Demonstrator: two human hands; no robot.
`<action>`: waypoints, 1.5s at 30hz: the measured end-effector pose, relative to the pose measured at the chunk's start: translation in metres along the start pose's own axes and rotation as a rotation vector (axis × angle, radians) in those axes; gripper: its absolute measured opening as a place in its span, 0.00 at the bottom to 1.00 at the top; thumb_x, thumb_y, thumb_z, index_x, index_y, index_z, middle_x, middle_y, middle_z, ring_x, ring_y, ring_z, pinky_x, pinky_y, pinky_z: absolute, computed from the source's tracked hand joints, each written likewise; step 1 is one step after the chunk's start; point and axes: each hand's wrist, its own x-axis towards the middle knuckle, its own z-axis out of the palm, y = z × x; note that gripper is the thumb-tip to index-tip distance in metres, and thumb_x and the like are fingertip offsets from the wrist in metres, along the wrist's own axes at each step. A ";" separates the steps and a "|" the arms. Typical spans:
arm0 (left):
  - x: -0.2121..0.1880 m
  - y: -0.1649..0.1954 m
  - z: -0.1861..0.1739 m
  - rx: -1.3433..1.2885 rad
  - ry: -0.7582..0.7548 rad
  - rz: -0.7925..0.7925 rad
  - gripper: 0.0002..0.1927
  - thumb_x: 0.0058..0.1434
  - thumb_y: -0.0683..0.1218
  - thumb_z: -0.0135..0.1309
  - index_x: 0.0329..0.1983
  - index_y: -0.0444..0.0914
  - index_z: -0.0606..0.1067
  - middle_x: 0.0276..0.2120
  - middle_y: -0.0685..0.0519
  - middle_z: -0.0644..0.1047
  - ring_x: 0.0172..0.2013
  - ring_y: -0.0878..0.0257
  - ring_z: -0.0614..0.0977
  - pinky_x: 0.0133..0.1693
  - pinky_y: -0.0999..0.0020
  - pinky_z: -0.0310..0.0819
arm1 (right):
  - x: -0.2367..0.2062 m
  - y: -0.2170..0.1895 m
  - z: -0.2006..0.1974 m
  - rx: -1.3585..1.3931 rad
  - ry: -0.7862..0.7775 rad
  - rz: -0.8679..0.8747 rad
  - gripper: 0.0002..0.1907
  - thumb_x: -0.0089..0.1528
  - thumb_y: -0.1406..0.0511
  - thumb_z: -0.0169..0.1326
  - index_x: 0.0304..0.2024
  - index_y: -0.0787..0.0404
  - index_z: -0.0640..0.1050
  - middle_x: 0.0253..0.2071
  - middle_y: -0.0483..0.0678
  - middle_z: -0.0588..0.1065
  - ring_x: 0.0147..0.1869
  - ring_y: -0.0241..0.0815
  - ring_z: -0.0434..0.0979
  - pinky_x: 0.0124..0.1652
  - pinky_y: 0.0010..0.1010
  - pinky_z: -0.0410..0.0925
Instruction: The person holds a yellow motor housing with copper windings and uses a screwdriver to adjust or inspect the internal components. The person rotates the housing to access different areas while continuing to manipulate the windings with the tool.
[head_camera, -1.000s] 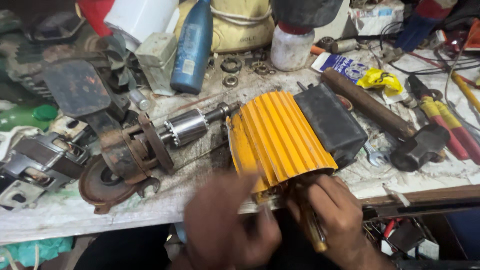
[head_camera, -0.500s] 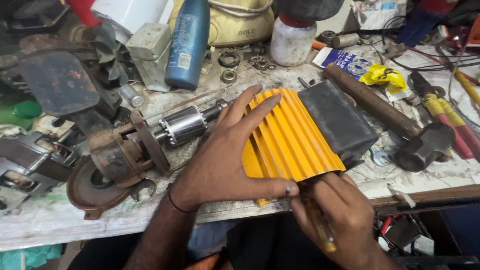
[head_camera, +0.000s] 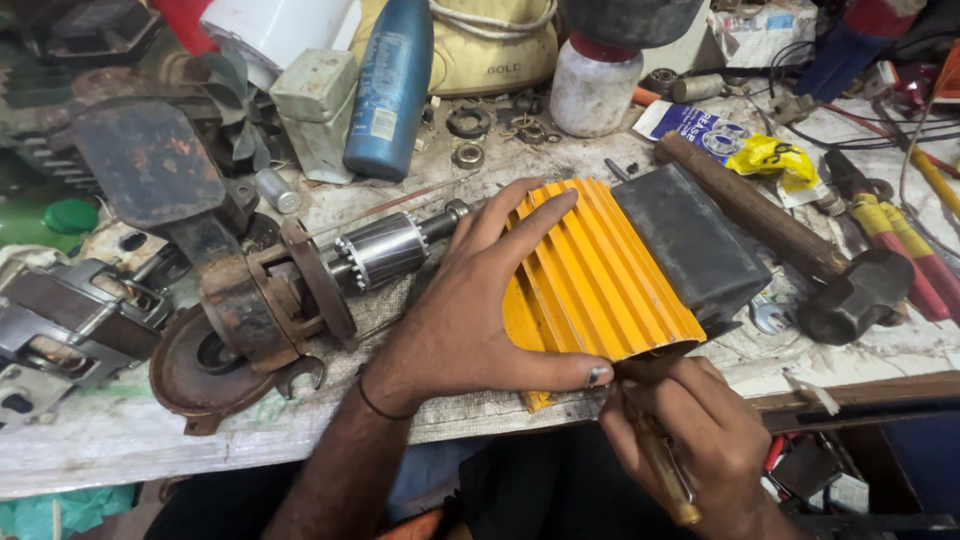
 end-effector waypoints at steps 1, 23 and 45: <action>-0.001 -0.001 0.001 -0.001 0.002 0.001 0.64 0.40 0.69 0.67 0.76 0.32 0.60 0.74 0.31 0.54 0.74 0.32 0.57 0.66 0.35 0.60 | -0.002 0.000 0.001 -0.003 0.018 -0.004 0.12 0.48 0.73 0.68 0.30 0.64 0.76 0.33 0.51 0.77 0.34 0.48 0.79 0.35 0.33 0.71; -0.005 -0.009 0.009 -0.003 0.024 0.005 0.64 0.42 0.71 0.67 0.76 0.32 0.61 0.74 0.30 0.54 0.74 0.31 0.58 0.66 0.35 0.60 | -0.006 0.015 0.008 -0.017 0.020 -0.135 0.14 0.47 0.71 0.70 0.30 0.66 0.77 0.34 0.52 0.79 0.35 0.47 0.80 0.35 0.35 0.67; -0.011 -0.011 0.004 0.042 0.000 0.023 0.65 0.43 0.73 0.67 0.78 0.37 0.58 0.74 0.28 0.53 0.73 0.28 0.57 0.65 0.33 0.60 | -0.002 -0.006 -0.002 0.008 -0.052 -0.001 0.11 0.47 0.74 0.66 0.28 0.65 0.76 0.29 0.51 0.74 0.33 0.50 0.75 0.34 0.37 0.68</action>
